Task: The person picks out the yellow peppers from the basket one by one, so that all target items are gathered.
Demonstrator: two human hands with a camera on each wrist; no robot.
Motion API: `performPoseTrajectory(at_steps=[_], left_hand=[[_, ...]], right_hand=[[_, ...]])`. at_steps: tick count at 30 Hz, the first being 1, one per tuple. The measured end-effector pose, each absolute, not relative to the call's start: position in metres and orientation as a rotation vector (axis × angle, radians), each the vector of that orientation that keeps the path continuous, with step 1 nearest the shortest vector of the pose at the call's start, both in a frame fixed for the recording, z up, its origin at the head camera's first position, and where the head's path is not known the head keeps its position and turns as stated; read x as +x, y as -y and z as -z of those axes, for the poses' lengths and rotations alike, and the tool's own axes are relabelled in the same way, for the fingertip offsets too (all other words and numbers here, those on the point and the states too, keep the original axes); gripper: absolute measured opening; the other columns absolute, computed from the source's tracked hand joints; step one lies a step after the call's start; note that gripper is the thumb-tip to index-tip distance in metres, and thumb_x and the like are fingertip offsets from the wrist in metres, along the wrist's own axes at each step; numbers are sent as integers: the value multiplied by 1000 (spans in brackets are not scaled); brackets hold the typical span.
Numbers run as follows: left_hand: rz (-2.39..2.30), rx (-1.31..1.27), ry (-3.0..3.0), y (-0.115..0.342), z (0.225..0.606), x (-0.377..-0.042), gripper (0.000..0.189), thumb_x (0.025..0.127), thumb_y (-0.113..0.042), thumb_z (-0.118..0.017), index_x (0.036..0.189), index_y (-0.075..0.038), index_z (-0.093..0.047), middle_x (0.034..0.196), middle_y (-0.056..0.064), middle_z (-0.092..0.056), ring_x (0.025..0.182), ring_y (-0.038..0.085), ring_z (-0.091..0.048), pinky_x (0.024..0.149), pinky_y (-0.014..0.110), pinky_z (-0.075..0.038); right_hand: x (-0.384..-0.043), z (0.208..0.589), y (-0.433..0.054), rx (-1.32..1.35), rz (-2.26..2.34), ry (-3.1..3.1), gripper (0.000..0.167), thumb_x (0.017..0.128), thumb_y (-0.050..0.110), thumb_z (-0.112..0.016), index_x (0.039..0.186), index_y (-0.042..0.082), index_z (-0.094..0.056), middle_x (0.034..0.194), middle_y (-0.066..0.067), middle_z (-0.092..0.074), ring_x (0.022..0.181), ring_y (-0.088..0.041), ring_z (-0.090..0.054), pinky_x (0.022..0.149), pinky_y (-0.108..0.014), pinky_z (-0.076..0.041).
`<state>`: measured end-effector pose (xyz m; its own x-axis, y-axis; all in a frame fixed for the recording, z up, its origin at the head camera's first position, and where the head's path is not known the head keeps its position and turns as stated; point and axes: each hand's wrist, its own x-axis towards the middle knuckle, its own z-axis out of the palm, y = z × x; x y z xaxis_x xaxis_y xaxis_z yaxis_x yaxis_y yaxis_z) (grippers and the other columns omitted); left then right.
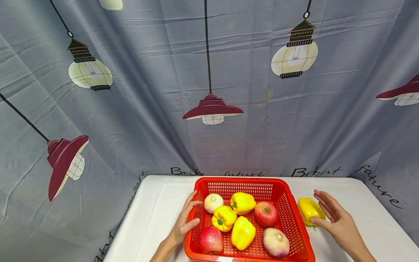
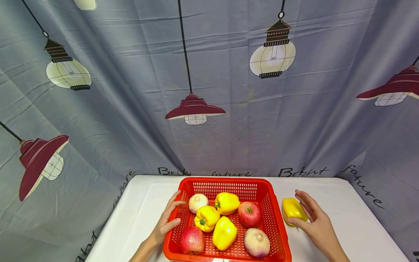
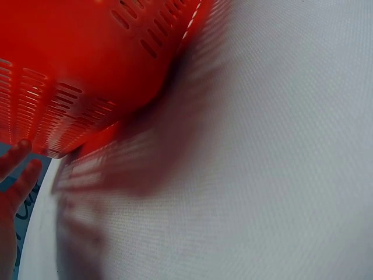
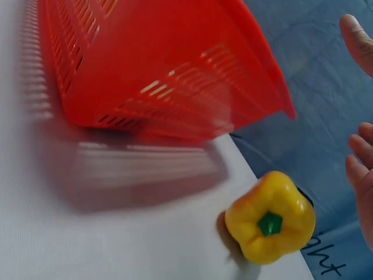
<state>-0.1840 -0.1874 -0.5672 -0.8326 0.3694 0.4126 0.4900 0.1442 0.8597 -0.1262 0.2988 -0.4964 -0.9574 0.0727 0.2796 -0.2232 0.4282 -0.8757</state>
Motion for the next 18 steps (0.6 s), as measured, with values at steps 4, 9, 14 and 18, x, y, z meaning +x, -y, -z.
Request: performPoseTrajectory(at_steps=[4, 9, 14, 18], left_hand=[[1795, -868, 2297, 187, 568, -185, 46, 88, -16, -55, 132, -2, -56, 166, 10, -16, 149, 41, -13, 112, 33, -31], [1768, -866, 2304, 187, 567, -185, 46, 89, -17, -55, 132, -1, -55, 166, 11, -16, 149, 40, -13, 115, 34, -25], [1733, -862, 2310, 188, 567, -185, 46, 89, -16, -55, 132, 0, -56, 166, 12, -18, 150, 39, -14, 116, 37, -18], [1719, -854, 2316, 188, 567, -184, 46, 88, -17, -55, 131, -1, -56, 165, 13, -18, 150, 38, -15, 117, 42, -17]], right_hand=[[-128, 493, -294, 196, -1567, 2379, 91, 85, -3, -78, 159, 7, -26, 151, 10, -44, 123, 17, -40, 95, -6, -38], [-130, 490, -289, 259, -1646, 2343, 89, 84, -7, -76, 158, 2, -26, 148, 13, -46, 126, 14, -41, 97, -6, -37], [-132, 487, -284, 288, -1638, 2354, 88, 84, -8, -76, 157, 0, -27, 147, 13, -48, 126, 14, -42, 96, -6, -37], [-132, 484, -281, 346, -1679, 2328, 87, 82, -13, -75, 155, -4, -28, 144, 18, -49, 127, 11, -44, 96, -7, -38]])
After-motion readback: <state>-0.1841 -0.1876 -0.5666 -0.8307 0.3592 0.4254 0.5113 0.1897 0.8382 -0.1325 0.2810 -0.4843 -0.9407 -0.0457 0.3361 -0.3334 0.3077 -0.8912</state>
